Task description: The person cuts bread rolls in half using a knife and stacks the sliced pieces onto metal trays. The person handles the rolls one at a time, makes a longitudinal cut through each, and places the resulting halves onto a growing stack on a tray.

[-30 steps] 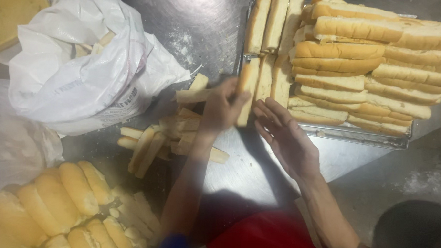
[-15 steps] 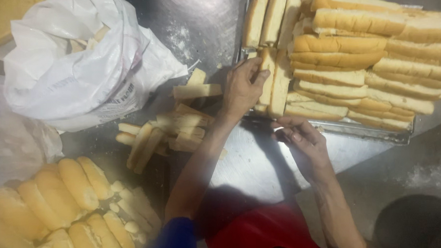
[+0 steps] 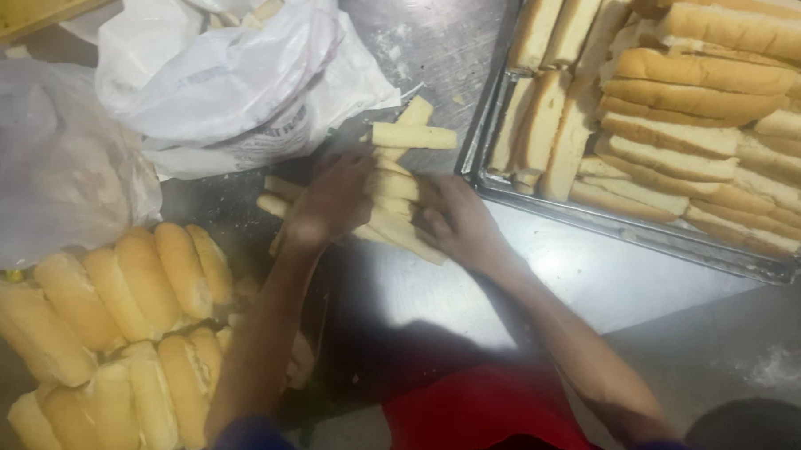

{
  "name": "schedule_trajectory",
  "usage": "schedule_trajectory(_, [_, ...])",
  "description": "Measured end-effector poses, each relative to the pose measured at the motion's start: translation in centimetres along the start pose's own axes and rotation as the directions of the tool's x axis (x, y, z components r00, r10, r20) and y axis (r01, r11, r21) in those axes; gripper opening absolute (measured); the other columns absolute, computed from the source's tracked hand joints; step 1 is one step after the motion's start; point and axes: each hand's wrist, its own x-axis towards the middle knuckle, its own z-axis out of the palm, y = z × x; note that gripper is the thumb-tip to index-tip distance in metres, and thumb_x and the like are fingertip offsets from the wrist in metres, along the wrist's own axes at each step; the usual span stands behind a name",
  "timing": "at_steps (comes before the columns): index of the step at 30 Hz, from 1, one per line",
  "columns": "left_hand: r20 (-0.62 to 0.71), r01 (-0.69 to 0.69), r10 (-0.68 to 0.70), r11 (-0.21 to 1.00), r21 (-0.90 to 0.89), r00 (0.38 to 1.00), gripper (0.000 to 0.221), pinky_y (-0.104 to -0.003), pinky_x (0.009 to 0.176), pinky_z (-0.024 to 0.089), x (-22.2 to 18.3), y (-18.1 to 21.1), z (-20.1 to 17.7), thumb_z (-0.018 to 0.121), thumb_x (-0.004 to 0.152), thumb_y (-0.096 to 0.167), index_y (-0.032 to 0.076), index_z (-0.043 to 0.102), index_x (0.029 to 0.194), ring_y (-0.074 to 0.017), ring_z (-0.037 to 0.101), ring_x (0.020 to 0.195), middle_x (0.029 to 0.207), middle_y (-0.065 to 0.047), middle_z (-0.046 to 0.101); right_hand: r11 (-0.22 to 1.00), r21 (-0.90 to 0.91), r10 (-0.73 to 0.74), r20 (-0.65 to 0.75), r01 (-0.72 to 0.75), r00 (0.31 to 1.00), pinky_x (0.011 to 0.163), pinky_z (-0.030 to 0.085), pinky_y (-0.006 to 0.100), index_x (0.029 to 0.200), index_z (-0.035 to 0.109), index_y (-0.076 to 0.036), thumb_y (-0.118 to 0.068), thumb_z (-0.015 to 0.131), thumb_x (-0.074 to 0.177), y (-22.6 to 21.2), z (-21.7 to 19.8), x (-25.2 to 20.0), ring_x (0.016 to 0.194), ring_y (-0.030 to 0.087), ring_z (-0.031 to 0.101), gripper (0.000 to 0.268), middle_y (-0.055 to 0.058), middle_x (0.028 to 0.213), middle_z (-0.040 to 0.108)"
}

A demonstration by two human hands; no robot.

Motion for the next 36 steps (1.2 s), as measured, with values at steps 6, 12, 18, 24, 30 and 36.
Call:
schedule_trajectory(6, [0.457,0.291,-0.282,0.955,0.053,0.844,0.023,-0.051,0.108,0.045,-0.6,-0.4,-1.6,0.054,0.099,0.012,0.002,0.059,0.119,-0.0334,0.070,0.102,0.100,-0.020,0.072,0.916,-0.394,0.107,0.074,-0.070,0.991,0.088,0.052,0.047,0.127,0.052,-0.001,-0.033,0.080,0.081,-1.7,3.9,0.3,0.102,0.035,0.060,0.063,0.019,0.113,0.058])
schedule_trajectory(12, [0.044,0.249,-0.253,0.882,-0.400,0.966,0.052,-0.054,0.095,0.052,2.8,0.2,-1.4,0.050,0.093,0.012,-0.004,0.041,0.142,-0.0447,0.068,0.103,0.109,-0.031,0.068,0.941,-0.281,0.213,0.051,-0.191,0.976,0.088,0.055,0.045,0.116,0.056,-0.005,-0.021,0.074,0.086,1.8,4.4,-2.2,0.101,0.034,0.068,0.039,0.020,0.109,0.068])
schedule_trajectory(18, [0.150,0.260,-0.212,0.800,-0.540,0.966,0.066,-0.061,0.113,0.040,16.7,7.6,1.8,0.047,0.106,0.021,0.005,0.014,0.161,-0.0496,0.047,0.136,0.155,-0.035,0.036,0.927,0.060,0.367,0.050,-0.369,0.929,0.093,0.054,0.040,0.132,0.049,-0.005,-0.016,0.055,0.098,2.3,0.8,-5.6,0.108,0.030,0.072,0.036,0.021,0.115,0.074])
schedule_trajectory(24, [0.100,0.250,-0.230,0.856,-0.452,0.968,0.077,-0.060,0.096,0.051,27.9,12.0,6.6,0.058,0.100,0.025,0.012,0.013,0.161,-0.0441,0.062,0.118,0.145,-0.029,0.041,0.940,0.180,0.261,0.159,-0.288,0.952,0.097,0.053,0.040,0.143,0.050,-0.007,-0.023,0.059,0.099,1.4,-1.9,-8.7,0.111,0.027,0.070,0.048,0.018,0.118,0.075])
schedule_trajectory(30, [0.063,0.247,-0.243,0.878,-0.409,0.968,0.044,-0.037,0.091,0.063,29.4,10.5,10.4,0.060,0.099,0.019,0.008,0.055,0.141,-0.0252,0.067,0.107,0.124,-0.015,0.057,0.876,0.338,0.304,0.171,-0.345,0.937,0.084,0.054,0.038,0.149,0.043,-0.010,-0.045,0.049,0.100,2.2,-4.0,-10.8,0.099,0.024,0.064,0.060,0.015,0.110,0.069])
schedule_trajectory(36, [0.022,0.252,-0.268,0.871,-0.422,0.963,0.048,-0.042,0.089,0.057,28.9,11.2,8.9,0.071,0.089,0.019,0.003,0.057,0.133,-0.0259,0.063,0.104,0.114,-0.013,0.059,0.826,0.387,0.357,0.204,-0.410,0.912,0.068,0.049,0.032,0.152,0.047,-0.012,-0.056,0.038,0.101,2.2,-5.4,-9.9,0.081,0.020,0.056,0.068,0.016,0.094,0.063])
